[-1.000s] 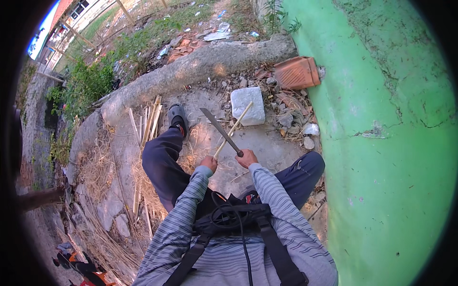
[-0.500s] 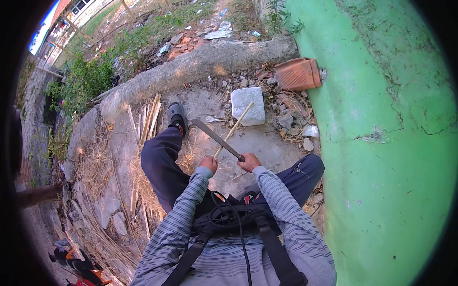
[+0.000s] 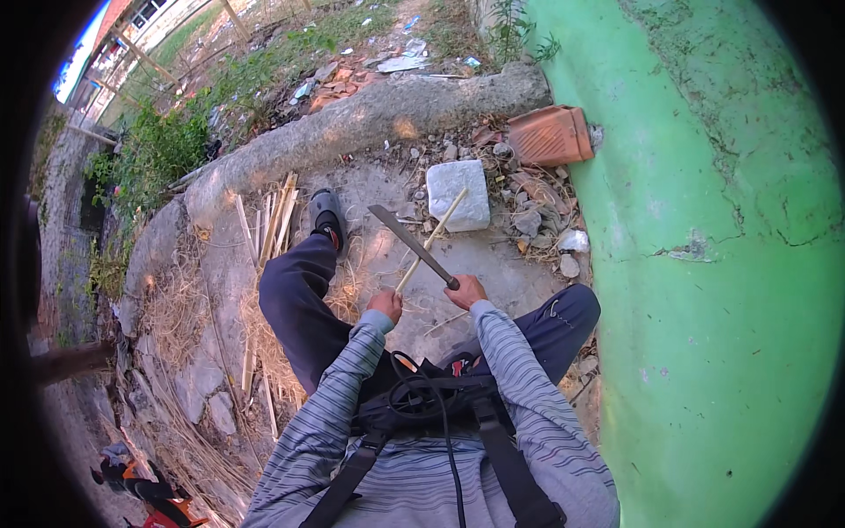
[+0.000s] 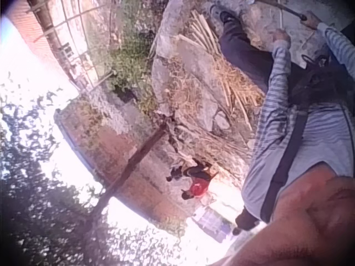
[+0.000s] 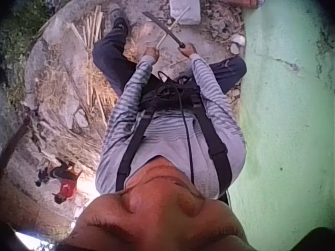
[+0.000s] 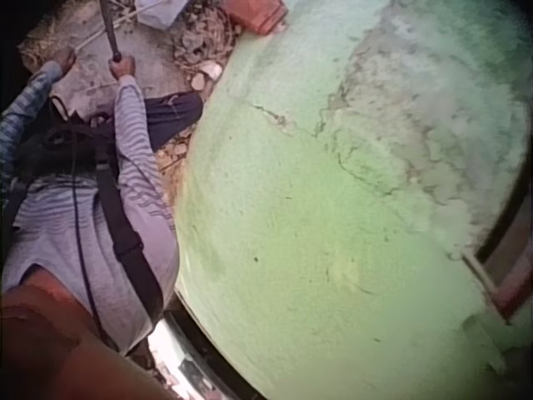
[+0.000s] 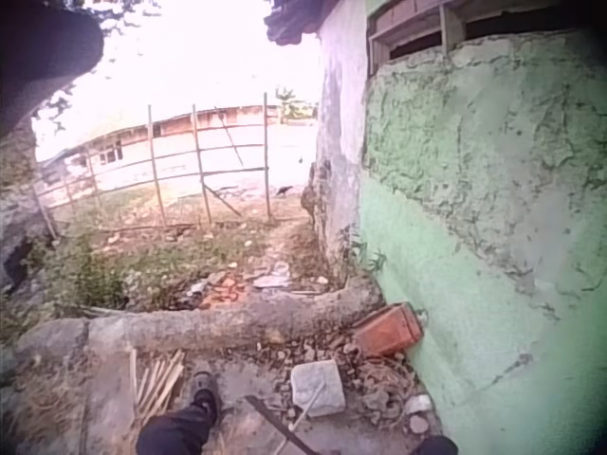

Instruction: The person shaves a long thin piece of wood with a machete, holding the wood against a stone block to peel off thin layers.

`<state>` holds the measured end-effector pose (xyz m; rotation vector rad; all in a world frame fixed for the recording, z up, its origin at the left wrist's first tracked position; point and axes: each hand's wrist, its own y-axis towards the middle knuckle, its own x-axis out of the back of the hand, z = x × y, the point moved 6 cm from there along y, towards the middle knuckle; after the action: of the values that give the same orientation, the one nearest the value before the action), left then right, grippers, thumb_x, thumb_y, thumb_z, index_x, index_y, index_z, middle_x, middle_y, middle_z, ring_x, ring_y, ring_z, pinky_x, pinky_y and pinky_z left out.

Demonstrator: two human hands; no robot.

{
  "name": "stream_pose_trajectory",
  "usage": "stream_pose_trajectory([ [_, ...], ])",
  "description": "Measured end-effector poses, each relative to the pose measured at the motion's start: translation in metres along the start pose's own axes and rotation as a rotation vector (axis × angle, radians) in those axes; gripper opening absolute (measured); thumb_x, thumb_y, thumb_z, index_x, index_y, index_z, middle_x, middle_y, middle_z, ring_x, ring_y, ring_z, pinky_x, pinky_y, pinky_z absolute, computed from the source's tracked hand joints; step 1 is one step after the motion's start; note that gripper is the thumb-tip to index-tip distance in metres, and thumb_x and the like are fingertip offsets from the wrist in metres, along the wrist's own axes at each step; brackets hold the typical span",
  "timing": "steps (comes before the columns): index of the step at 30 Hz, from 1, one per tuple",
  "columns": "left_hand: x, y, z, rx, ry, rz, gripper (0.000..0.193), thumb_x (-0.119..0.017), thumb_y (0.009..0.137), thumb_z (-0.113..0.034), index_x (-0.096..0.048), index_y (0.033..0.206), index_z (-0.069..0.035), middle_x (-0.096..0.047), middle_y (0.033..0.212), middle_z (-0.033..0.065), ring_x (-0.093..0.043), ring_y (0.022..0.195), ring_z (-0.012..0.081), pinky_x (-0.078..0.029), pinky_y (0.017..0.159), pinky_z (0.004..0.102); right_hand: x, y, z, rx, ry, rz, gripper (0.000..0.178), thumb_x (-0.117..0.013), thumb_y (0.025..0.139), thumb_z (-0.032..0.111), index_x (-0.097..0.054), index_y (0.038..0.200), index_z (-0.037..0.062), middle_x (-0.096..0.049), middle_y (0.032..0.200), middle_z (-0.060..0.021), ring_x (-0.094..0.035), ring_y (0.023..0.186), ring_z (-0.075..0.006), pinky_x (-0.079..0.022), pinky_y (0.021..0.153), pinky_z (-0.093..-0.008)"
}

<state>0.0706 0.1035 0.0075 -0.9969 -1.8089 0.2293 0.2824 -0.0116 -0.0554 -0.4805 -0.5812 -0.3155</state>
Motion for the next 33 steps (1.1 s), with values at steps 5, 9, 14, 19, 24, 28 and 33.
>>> stream_pose_trajectory([
  [5,0.008,-0.040,0.005,0.024,0.067,0.022,0.028,-0.047,0.100,-0.030,-0.061,0.106,-0.006,-0.067,0.101,0.0282,-0.062,0.099,0.0496,-0.049,0.087,0.0573,0.027,0.016,-0.009,-0.104,0.037,-0.015,0.033,-0.068,0.077,0.031,-0.065,0.080,-0.0019,-0.062,0.070,-0.0213,-0.062,0.068,-0.0357,-0.048,0.069,-0.0458],
  [9,0.027,-0.057,0.002,-0.054,-0.025,-0.079,0.026,-0.048,0.100,-0.028,-0.060,0.103,-0.005,-0.067,0.095,0.0292,-0.062,0.091,0.0511,-0.048,0.082,0.0594,0.018,-0.004,0.038,0.118,0.060,0.052,0.032,-0.070,0.076,0.028,-0.061,0.078,-0.0025,-0.060,0.068,-0.0198,-0.055,0.062,-0.0314,-0.047,0.065,-0.0431],
  [14,0.053,-0.108,-0.006,-0.156,-0.039,-0.175,0.024,-0.048,0.101,-0.028,-0.056,0.102,-0.005,-0.066,0.089,0.0278,-0.062,0.086,0.0517,-0.048,0.077,0.0608,0.035,0.001,0.057,0.139,0.056,-0.037,0.030,-0.070,0.078,0.026,-0.060,0.079,-0.0021,-0.060,0.068,-0.0195,-0.056,0.062,-0.0316,-0.046,0.064,-0.0437],
  [19,0.071,-0.133,0.012,-0.055,-0.008,-0.223,0.025,-0.048,0.101,-0.031,-0.055,0.101,-0.007,-0.066,0.088,0.0280,-0.062,0.086,0.0519,-0.048,0.077,0.0611,0.026,-0.012,0.108,0.193,0.032,-0.025,0.028,-0.069,0.078,0.027,-0.062,0.081,0.0001,-0.062,0.071,-0.0199,-0.061,0.067,-0.0366,-0.048,0.067,-0.0453],
  [24,0.082,-0.157,0.005,-0.011,-0.030,-0.303,0.024,-0.050,0.100,-0.030,-0.057,0.099,-0.007,-0.066,0.083,0.0274,-0.063,0.082,0.0510,-0.048,0.073,0.0602,0.032,-0.036,0.150,0.260,-0.093,0.000,0.025,-0.068,0.077,0.030,-0.068,0.085,0.0064,-0.069,0.081,-0.0196,-0.067,0.080,-0.0415,-0.052,0.073,-0.0491],
  [28,0.079,-0.194,0.019,-0.001,-0.086,-0.314,0.023,-0.052,0.100,-0.029,-0.060,0.097,-0.007,-0.065,0.080,0.0266,-0.063,0.079,0.0501,-0.048,0.070,0.0585,0.059,-0.013,0.128,0.185,-0.025,-0.095,0.027,-0.069,0.077,0.027,-0.066,0.079,0.0008,-0.066,0.075,-0.0217,-0.066,0.073,-0.0397,-0.051,0.069,-0.0460],
  [33,0.081,-0.195,0.014,-0.031,-0.124,-0.338,0.024,-0.051,0.101,-0.032,-0.059,0.099,-0.010,-0.066,0.083,0.0279,-0.062,0.081,0.0522,-0.047,0.073,0.0623,0.036,-0.046,0.155,0.301,-0.078,-0.025,0.026,-0.070,0.076,0.029,-0.067,0.084,0.0037,-0.066,0.076,-0.0207,-0.066,0.075,-0.0413,-0.051,0.070,-0.0468],
])
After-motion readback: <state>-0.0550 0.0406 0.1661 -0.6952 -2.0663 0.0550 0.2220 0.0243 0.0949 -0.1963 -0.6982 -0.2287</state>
